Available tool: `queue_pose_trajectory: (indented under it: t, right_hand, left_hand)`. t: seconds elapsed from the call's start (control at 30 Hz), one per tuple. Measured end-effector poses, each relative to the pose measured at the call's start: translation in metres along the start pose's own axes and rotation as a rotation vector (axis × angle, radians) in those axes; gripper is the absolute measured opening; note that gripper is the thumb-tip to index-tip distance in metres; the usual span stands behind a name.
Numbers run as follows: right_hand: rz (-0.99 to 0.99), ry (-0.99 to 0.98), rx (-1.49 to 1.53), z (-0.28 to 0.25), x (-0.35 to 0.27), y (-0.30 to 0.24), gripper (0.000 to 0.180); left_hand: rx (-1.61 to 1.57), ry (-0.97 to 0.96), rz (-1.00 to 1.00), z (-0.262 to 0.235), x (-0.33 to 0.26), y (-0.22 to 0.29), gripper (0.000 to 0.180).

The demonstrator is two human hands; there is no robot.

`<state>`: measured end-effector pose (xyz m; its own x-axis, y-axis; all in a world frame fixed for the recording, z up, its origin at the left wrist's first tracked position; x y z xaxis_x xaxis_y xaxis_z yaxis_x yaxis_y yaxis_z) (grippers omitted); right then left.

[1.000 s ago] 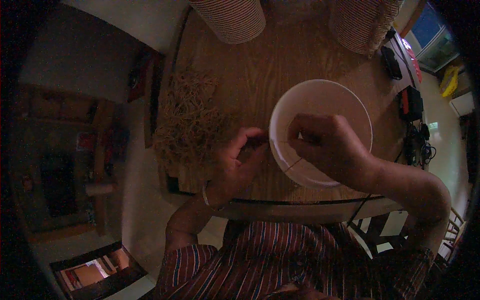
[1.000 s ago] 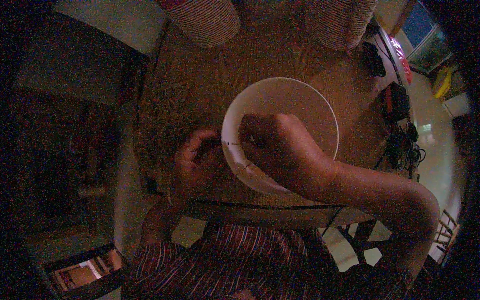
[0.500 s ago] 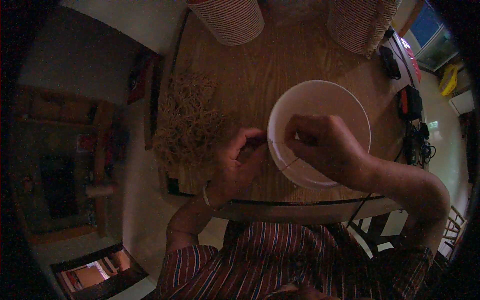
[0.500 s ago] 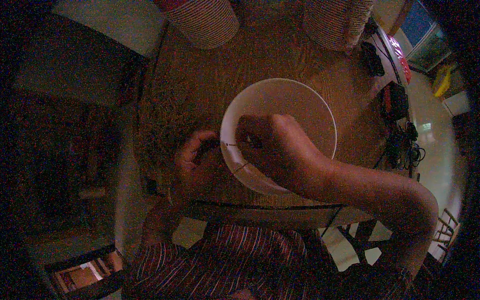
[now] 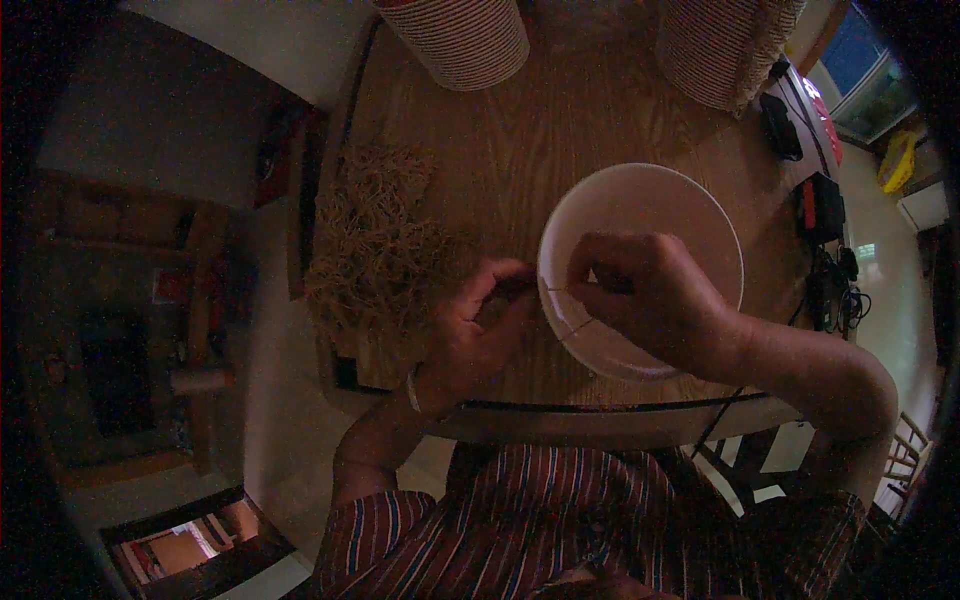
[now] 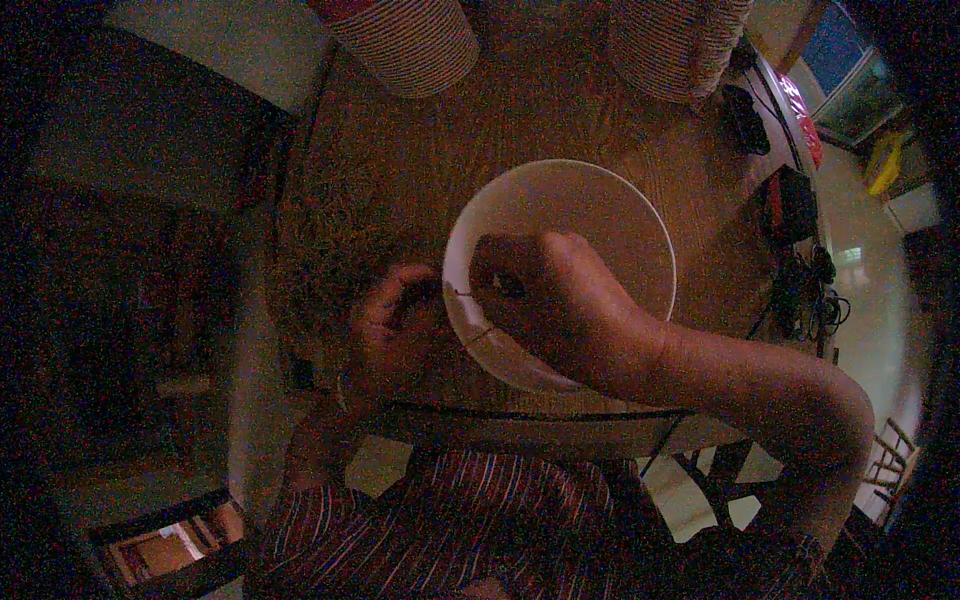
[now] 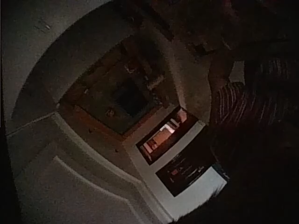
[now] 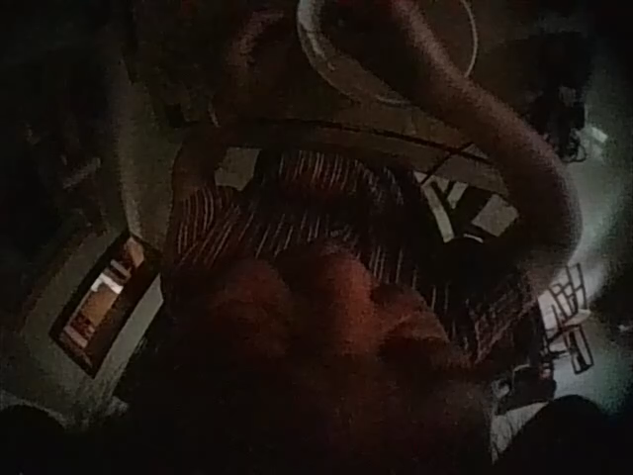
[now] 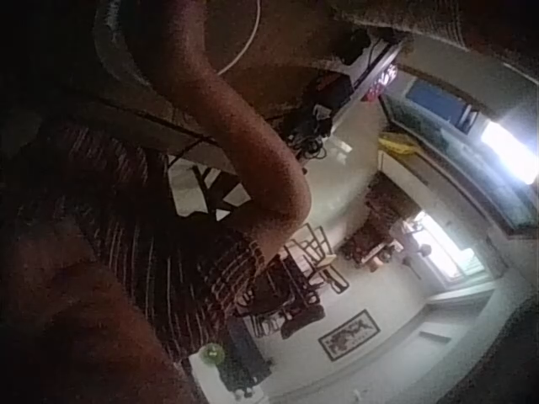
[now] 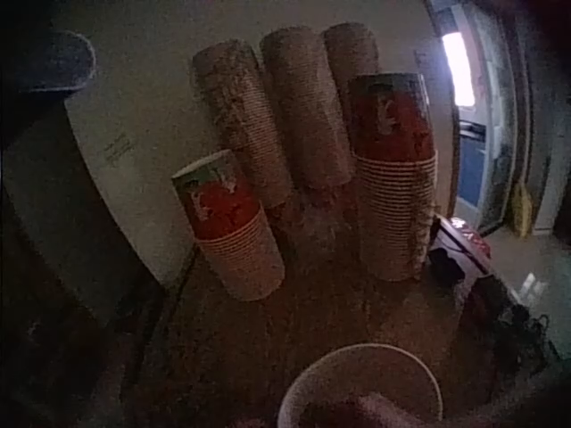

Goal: Organizing and preparing stacks of paper cups using rubber bands.

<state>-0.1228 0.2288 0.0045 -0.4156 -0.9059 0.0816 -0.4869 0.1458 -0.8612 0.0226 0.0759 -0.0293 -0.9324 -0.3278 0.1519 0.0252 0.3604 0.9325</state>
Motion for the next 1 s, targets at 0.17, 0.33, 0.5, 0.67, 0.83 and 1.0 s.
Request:
queue_pose_trajectory:
  t: [0.17,0.33,0.5,0.67,0.83,1.0]
  right_hand:
    - [0.000,0.005,0.014,0.003,0.001,0.004,0.007]
    - [0.023,-0.028,-0.022,0.001,0.002,0.001,0.007]
    - [0.031,-0.020,0.001,0.005,0.002,0.003,0.005]
    - [0.027,-0.022,0.002,0.003,0.003,0.002,0.006]
    - [0.068,-0.015,0.036,0.007,0.004,0.004,0.006]
    - [0.055,-0.023,0.055,0.009,0.004,0.011,0.005]
  left_hand:
    - [-0.011,-0.002,-0.038,0.000,0.000,0.004,0.025]
    - [-0.011,0.002,-0.064,0.000,-0.001,-0.001,0.025]
    - [0.095,0.014,0.039,0.000,0.000,0.002,0.025]
    - [0.146,0.024,0.046,0.002,0.001,0.002,0.022]
    - [0.121,0.001,0.032,0.001,0.003,0.002,0.019]
    - [0.067,-0.017,0.010,0.001,0.005,-0.001,0.020]
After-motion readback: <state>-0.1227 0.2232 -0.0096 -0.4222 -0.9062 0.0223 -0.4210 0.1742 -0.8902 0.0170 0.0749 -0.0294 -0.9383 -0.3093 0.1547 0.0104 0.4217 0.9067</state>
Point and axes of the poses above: each hand's wrist, its own x-axis towards the middle knuckle, its own z-axis out of the palm, y = z × x, the point moved 2 cm from there along x, towards the middle knuckle, and after that the axes turned 4 degrees about -x, right-handed, at the moved point
